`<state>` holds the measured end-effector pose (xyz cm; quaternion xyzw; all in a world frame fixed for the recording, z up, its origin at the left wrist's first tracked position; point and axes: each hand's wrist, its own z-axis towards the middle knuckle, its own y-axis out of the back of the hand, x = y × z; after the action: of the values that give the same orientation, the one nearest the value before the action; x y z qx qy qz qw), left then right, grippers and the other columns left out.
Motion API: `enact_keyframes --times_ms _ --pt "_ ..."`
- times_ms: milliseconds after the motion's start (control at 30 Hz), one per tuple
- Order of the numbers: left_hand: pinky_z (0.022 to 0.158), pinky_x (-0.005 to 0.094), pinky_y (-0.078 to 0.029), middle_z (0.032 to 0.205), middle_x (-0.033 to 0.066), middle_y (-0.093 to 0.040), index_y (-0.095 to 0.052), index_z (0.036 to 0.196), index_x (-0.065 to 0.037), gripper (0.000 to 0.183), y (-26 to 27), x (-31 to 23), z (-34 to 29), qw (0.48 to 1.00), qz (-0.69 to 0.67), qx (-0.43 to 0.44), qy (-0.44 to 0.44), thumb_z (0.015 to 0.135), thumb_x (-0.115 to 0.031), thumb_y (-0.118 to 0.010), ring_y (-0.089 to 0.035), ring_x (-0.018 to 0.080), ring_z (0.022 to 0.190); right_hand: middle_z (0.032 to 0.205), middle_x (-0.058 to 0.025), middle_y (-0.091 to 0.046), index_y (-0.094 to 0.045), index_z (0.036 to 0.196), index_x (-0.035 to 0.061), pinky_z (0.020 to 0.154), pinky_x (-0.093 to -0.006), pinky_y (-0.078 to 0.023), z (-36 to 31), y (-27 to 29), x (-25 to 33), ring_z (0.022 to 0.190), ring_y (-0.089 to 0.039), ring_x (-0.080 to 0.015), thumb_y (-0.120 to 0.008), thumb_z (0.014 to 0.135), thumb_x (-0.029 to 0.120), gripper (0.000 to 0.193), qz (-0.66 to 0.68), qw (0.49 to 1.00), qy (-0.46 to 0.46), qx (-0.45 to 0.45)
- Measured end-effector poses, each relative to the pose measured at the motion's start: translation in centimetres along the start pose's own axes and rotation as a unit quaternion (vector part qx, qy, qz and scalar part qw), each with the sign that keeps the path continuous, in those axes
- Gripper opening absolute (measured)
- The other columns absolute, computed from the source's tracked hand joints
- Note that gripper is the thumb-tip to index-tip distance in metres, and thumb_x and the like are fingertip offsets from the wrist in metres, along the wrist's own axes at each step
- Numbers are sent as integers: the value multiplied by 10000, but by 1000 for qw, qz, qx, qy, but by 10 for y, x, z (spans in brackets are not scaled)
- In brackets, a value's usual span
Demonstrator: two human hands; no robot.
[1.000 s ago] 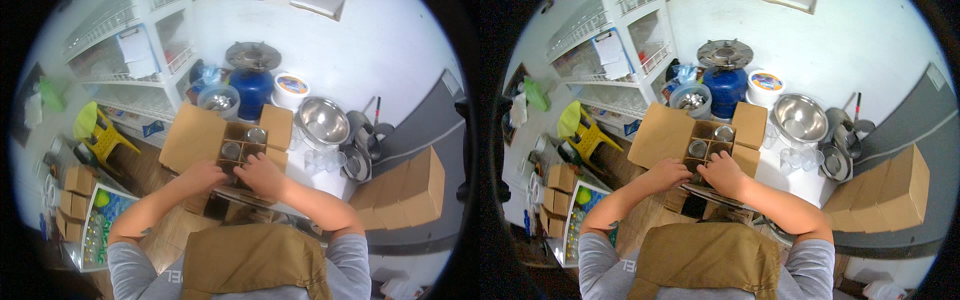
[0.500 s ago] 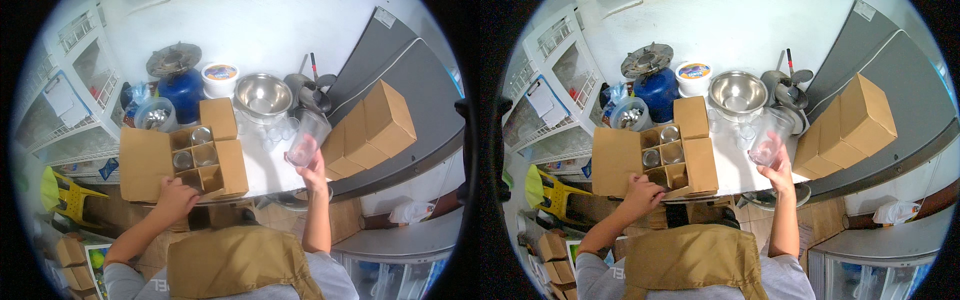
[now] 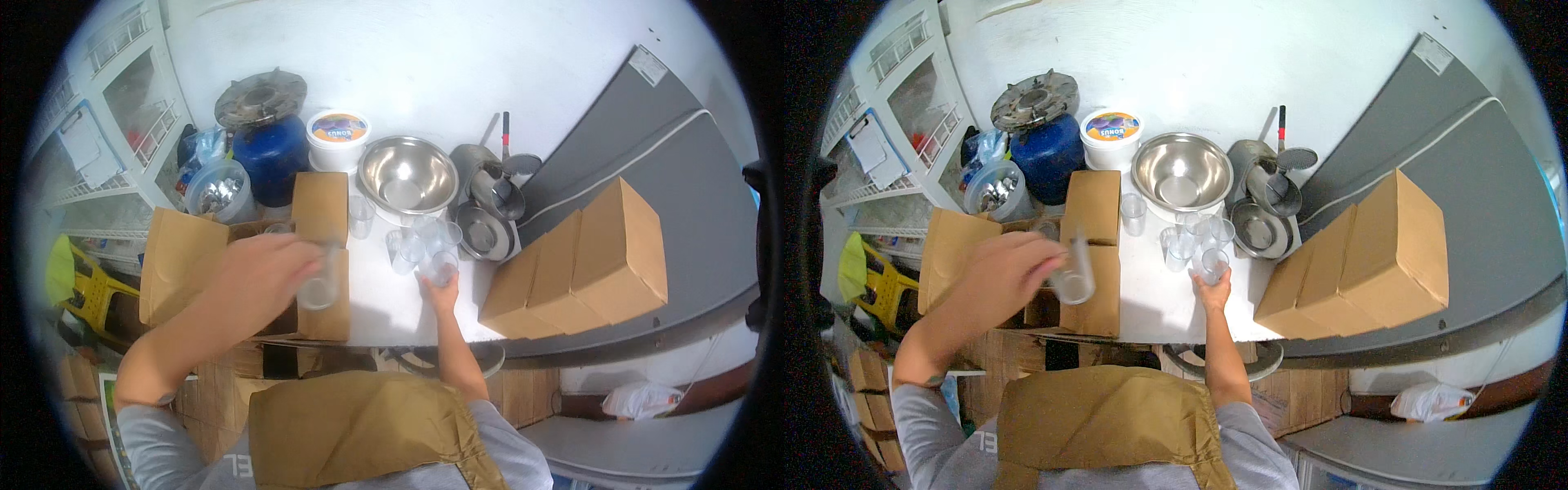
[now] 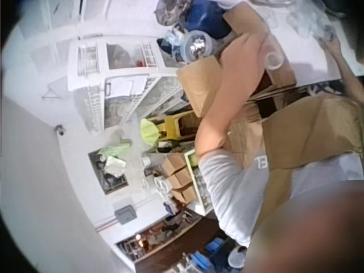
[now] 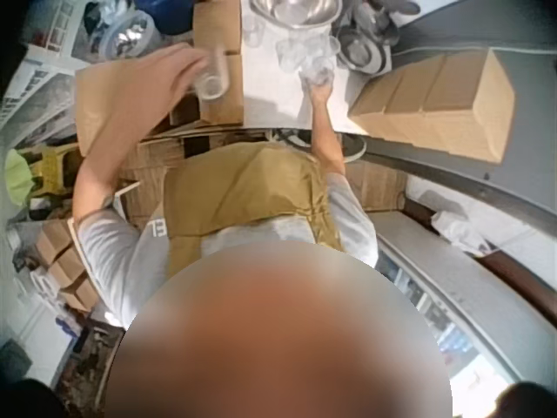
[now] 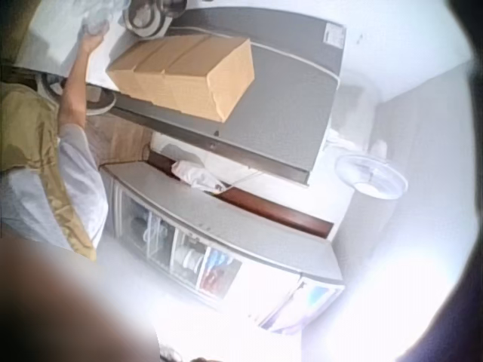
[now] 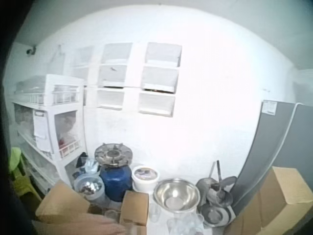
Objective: The person unpacks clear plastic cups from cardboard boxes and places them on a metal table. They repeatedly open boxes, remove cups, and stack them, then walk to a sink area to rinse the cups before returning to the table to continue unpacking.
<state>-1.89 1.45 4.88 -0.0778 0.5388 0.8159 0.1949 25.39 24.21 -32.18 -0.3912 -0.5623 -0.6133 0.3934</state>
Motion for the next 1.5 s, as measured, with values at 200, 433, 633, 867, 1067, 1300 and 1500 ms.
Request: enact_keyframes --times_ms 200,433,633,867,1067,1300,1500 --pt "689 466 -540 854 182 -680 -681 860 -44 144 -157 41 81 965 118 233 25 863 -150 -584 -678 360 809 1330 -231 -464 -401 1367 1 1070 -446 -359 -3 -4 -15 1255 -438 -373 -890 610 197 922 -116 990 71 -46" --pt "714 449 -569 897 216 -693 -697 802 7 136 -296 87 98 972 107 189 92 814 -45 -572 -695 367 832 1321 -143 -476 -471 1332 64 1009 -476 -395 -69 52 -2 1218 -466 -316 -776 780 161 638 -14 992 18 122" --pt "747 467 -552 917 192 -689 -695 891 -18 139 -312 102 72 965 61 205 153 837 -94 -592 -678 375 893 1124 -81 -606 -599 1153 54 843 -360 -502 -70 63 55 995 -599 -229 -724 803 52 372 23 964 64 257" --pt "803 483 -516 946 152 -672 -686 955 -75 221 -90 86 13 967 96 121 201 828 -250 -641 -644 339 948 940 -115 -678 -653 1041 10 793 -326 -526 -58 2 208 865 -663 -230 -686 807 13 236 11 880 343 329" --pt "944 588 -360 1064 109 -678 -700 1080 -115 261 -42 162 -77 942 155 167 245 847 -171 -597 -564 312 1110 928 -104 -695 -674 1050 95 1002 -473 -372 -105 -89 302 980 -630 -267 -663 863 288 269 -176 664 588 427" --pt "1090 707 -17 1214 161 -606 -677 1210 -201 313 -65 178 -89 938 123 223 237 917 -234 -571 -402 291 1323 839 -119 -711 -627 1055 63 1057 -593 -254 -146 -117 294 884 -672 -286 -632 881 260 263 -364 660 476 452" --pt "1096 690 56 1157 151 -622 -758 1019 -184 219 -73 221 -94 977 -31 109 180 902 -320 -631 -442 275 1270 819 -109 -703 -636 1002 71 823 -447 -474 -131 -77 325 848 -664 -302 -751 774 176 276 -147 775 478 387"
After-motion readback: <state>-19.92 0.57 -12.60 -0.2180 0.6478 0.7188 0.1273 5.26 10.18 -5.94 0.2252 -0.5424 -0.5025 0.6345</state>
